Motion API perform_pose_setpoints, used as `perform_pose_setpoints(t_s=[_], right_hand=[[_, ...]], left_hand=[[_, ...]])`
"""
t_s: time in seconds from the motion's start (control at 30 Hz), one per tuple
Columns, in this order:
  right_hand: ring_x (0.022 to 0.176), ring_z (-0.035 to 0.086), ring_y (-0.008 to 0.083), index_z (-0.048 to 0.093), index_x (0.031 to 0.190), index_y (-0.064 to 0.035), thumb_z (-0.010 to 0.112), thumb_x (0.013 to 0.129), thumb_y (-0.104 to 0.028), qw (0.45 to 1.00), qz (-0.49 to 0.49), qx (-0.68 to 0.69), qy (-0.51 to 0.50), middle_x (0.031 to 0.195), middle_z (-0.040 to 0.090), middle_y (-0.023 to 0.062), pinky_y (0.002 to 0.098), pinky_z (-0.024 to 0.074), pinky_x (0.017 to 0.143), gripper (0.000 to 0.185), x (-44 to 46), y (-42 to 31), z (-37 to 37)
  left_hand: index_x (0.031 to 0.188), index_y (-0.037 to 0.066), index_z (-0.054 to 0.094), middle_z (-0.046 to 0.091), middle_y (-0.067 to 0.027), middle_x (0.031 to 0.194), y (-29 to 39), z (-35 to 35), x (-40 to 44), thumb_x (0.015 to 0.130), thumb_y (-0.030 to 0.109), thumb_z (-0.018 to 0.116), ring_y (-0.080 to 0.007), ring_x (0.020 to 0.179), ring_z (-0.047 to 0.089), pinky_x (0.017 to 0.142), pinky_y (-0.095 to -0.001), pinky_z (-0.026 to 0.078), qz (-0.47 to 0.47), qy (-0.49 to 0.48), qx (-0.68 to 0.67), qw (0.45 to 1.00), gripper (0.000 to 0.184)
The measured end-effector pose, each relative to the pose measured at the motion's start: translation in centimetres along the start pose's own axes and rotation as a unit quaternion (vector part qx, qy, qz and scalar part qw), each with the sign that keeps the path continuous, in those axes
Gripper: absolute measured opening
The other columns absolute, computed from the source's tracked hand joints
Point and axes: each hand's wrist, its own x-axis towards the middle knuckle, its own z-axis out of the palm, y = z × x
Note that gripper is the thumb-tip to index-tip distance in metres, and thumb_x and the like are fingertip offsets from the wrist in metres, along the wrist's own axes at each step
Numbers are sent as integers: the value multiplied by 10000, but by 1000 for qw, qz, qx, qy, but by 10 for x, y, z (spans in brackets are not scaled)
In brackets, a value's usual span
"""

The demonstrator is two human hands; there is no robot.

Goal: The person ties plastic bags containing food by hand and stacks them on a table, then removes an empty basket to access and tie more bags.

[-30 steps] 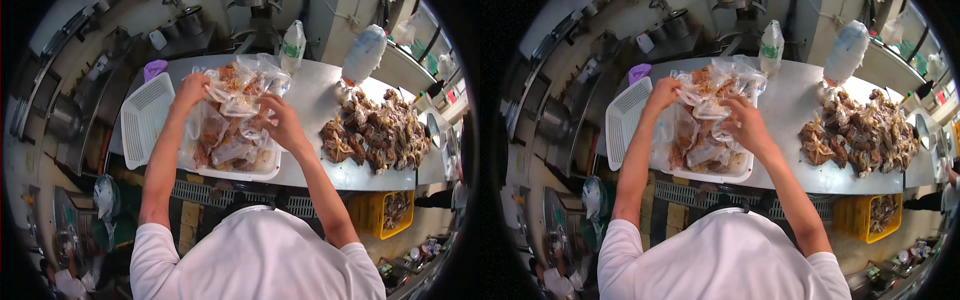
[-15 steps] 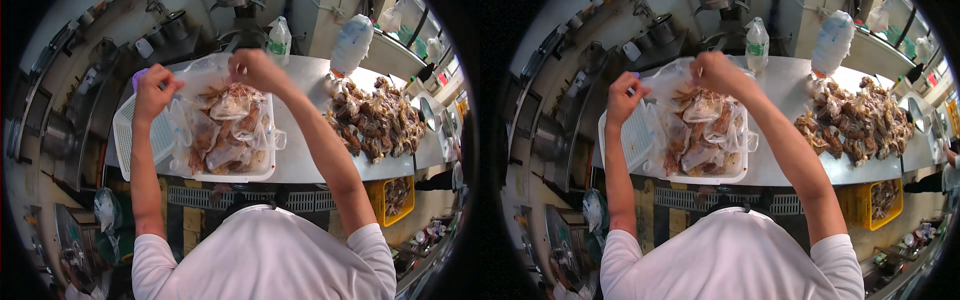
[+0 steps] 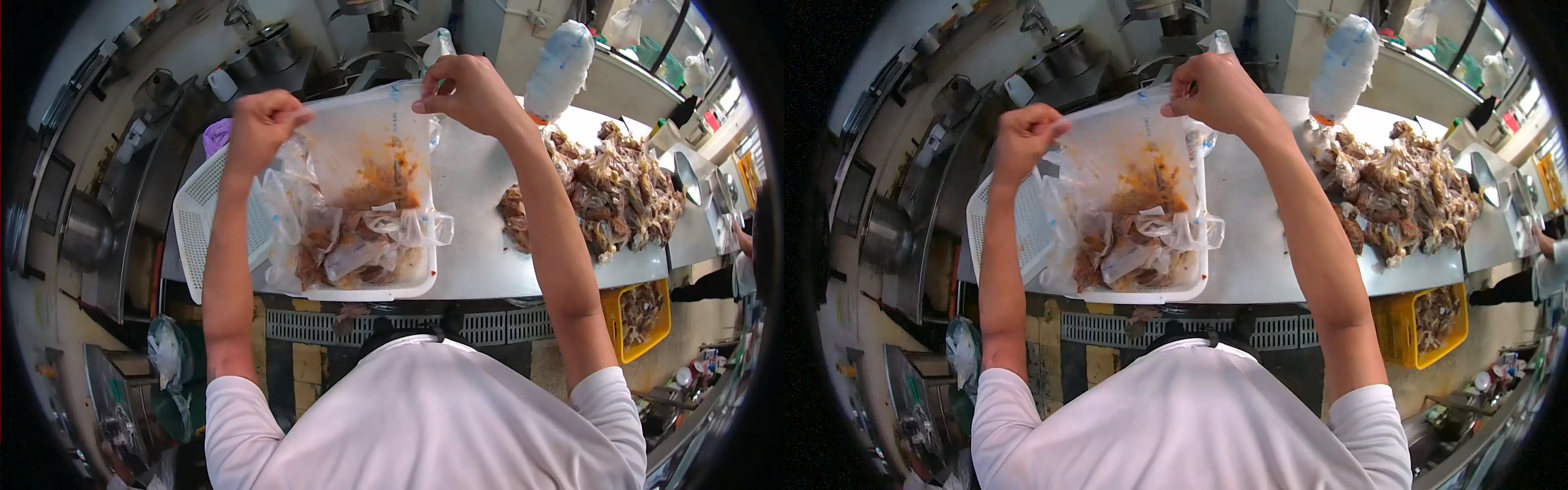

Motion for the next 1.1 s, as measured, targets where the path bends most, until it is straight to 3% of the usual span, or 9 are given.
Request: perform_pose_setpoints(t_s=[0.33,0.6,0.67,0.73,0.87,0.9,0.97,1.07,1.1], right_hand=[[710,680,183,690,852,1,817,802,-176,989,65,135,19,741,689,87,347,535,680,224,-28,19,17],[727,670,103,637,827,8,738,785,-1,980,9,199,31,741,682,36,279,532,677,111,-28,4,45],[805,673,97,650,919,-6,780,774,-18,981,25,191,-7,851,706,42,265,538,710,195,-29,-2,51],[890,683,181,649,1041,-16,847,739,-143,887,-40,459,5,1033,724,84,307,545,832,383,-32,4,62],[1014,648,205,616,1189,-59,859,776,-171,894,-81,424,121,1188,679,65,320,514,932,493,-55,16,78],[1043,641,195,625,1192,-52,826,826,-158,934,-87,346,13,1187,669,67,307,515,934,431,-63,17,86],[1073,634,185,633,1194,-44,794,876,-144,957,-92,259,-93,1187,658,68,295,516,936,370,-72,27,115],[1078,630,230,617,1290,-94,748,918,-181,938,80,338,0,1214,675,68,351,499,951,404,-82,48,164],[1064,634,215,615,1287,-76,712,952,-232,868,191,458,31,1199,679,63,347,502,939,381,-85,51,165]], left_hand=[[722,36,620,555,64,671,10,16,5,902,104,759,4,576,452,502,-185,351,-37,55,-75,995,238],[951,54,671,617,40,752,23,94,-26,843,87,808,-54,750,581,633,-213,462,-39,-20,-218,975,178],[955,48,691,648,32,778,22,98,-36,820,85,824,-72,811,614,691,-231,493,-35,-88,-223,970,192],[967,-1,714,721,-33,840,12,93,-24,781,79,825,-100,819,643,747,-283,520,2,-102,-47,994,231],[912,-2,713,706,-22,783,53,66,2,758,66,830,-84,758,608,731,-285,515,-14,-144,-150,978,205],[912,-2,713,706,-22,783,56,74,0,758,66,830,-84,758,608,731,-285,515,-19,-142,-148,979,205],[1108,31,687,701,-41,1001,64,100,1,777,68,830,-98,896,625,824,-267,519,46,-72,-172,981,362],[1366,69,571,599,-88,1314,75,110,-20,795,106,839,-185,1112,603,971,-321,496,-16,-37,-274,961,632],[1410,60,524,557,-106,1361,76,111,-35,803,126,836,-226,1169,583,1017,-352,471,-22,42,-155,987,686]])
